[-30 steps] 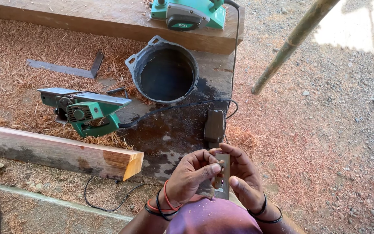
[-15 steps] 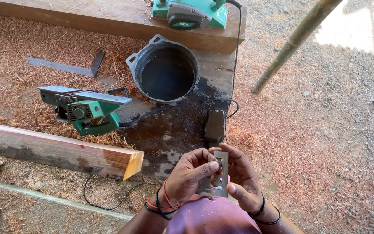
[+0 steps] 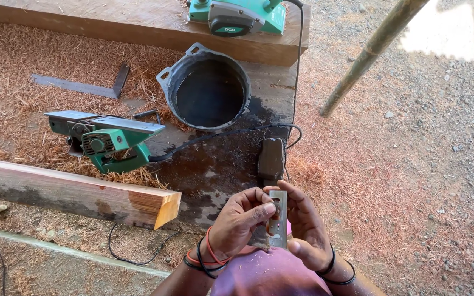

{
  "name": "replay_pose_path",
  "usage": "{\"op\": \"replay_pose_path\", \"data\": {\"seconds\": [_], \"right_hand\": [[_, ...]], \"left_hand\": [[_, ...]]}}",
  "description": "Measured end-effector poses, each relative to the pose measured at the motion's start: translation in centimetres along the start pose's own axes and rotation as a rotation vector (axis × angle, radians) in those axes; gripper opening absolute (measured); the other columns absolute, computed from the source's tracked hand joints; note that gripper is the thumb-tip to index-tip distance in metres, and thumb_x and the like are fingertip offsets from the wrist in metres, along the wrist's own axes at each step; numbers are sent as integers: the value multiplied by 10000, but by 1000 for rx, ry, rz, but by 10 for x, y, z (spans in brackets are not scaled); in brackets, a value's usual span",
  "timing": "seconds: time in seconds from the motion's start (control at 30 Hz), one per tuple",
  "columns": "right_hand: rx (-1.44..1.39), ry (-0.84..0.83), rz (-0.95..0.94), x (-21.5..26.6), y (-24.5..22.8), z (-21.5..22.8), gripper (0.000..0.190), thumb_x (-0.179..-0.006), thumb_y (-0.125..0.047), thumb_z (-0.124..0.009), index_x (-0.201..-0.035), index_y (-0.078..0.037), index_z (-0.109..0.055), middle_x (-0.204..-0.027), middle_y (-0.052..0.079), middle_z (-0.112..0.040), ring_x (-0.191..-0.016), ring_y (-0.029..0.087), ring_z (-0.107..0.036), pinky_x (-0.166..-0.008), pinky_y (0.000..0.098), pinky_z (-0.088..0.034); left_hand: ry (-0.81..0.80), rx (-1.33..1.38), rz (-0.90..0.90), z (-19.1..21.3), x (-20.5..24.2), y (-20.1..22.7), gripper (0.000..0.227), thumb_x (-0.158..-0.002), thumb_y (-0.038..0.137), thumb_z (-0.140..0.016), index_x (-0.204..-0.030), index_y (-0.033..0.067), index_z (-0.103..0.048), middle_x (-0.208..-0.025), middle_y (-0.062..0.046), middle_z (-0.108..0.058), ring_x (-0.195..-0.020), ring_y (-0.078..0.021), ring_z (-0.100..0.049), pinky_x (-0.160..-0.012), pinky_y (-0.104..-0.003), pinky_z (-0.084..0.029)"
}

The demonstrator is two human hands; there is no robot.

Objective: Sharpening a blade using a whetstone and then reinstalling it into an electric hand planer.

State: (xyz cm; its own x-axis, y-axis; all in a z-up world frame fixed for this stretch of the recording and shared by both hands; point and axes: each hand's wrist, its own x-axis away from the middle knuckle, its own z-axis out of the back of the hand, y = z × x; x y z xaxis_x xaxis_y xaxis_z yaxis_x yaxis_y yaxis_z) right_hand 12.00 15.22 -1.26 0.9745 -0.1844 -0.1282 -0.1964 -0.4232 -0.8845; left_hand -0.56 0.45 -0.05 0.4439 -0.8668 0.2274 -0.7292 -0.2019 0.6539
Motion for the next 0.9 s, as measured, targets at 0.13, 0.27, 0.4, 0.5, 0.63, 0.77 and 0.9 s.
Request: {"op": "replay_pose_path", "data": {"seconds": [0.13,0.27,0.4,0.5,0.63,0.77,0.9], "right_hand": [[-19,-36,59,1,2,6,1198,-817,-580,-832,-1656,6,-211,-1640,222,-395,-1497,314,-437,-1232,457,-359],[89,-105,112,1,-3,10,1314,-764,-550,-895,-1676,3,-126,-1690,219,-326,-1581,324,-348,-1317,464,-229],[182,-77,75,6,2,23,1301,-752,-412,-938,-1659,-1,-102,-1703,205,-294,-1562,315,-352,-1297,455,-242],[186,-36,47,13,7,39,1230,-747,-333,-941,-1651,18,-185,-1653,205,-367,-1531,309,-393,-1281,449,-268],[149,-20,8,25,17,66,1181,-736,-281,-949,-1632,32,-246,-1594,202,-440,-1513,304,-413,-1268,448,-283],[-7,19,-18,30,10,80,1133,-735,-248,-946,-1600,31,-269,-1553,177,-459,-1475,293,-428,-1232,451,-324],[-158,38,-31,33,2,102,1015,-768,-234,-916,-1557,32,-336,-1446,184,-513,-1354,302,-505,-1153,466,-399]], "left_hand": [[5,3,5,9,-4,-12,126,-995,109,-707,-1056,30,-629,-984,-56,-701,-846,-112,-670,-751,-273,-539],[-19,195,81,5,-9,-19,114,-1011,106,-676,-1083,38,-620,-987,-62,-701,-879,-141,-699,-808,-311,-576],[-26,297,134,3,-16,-31,139,-1026,135,-641,-1108,23,-628,-1041,-91,-724,-885,-157,-710,-780,-317,-579],[-12,312,158,2,-24,-46,124,-1043,119,-650,-1121,28,-619,-1040,-78,-708,-915,-155,-712,-833,-333,-593],[26,286,209,-5,-36,-67,179,-1021,132,-642,-1162,23,-629,-1040,-67,-713,-919,-162,-719,-841,-344,-603],[45,295,202,-19,-51,-83,228,-1023,125,-645,-1229,27,-640,-1048,-57,-716,-917,-153,-713,-828,-333,-598],[124,228,195,-19,-74,-104,244,-1007,122,-668,-1239,48,-660,-1035,-23,-710,-880,-124,-692,-762,-314,-592]]}}
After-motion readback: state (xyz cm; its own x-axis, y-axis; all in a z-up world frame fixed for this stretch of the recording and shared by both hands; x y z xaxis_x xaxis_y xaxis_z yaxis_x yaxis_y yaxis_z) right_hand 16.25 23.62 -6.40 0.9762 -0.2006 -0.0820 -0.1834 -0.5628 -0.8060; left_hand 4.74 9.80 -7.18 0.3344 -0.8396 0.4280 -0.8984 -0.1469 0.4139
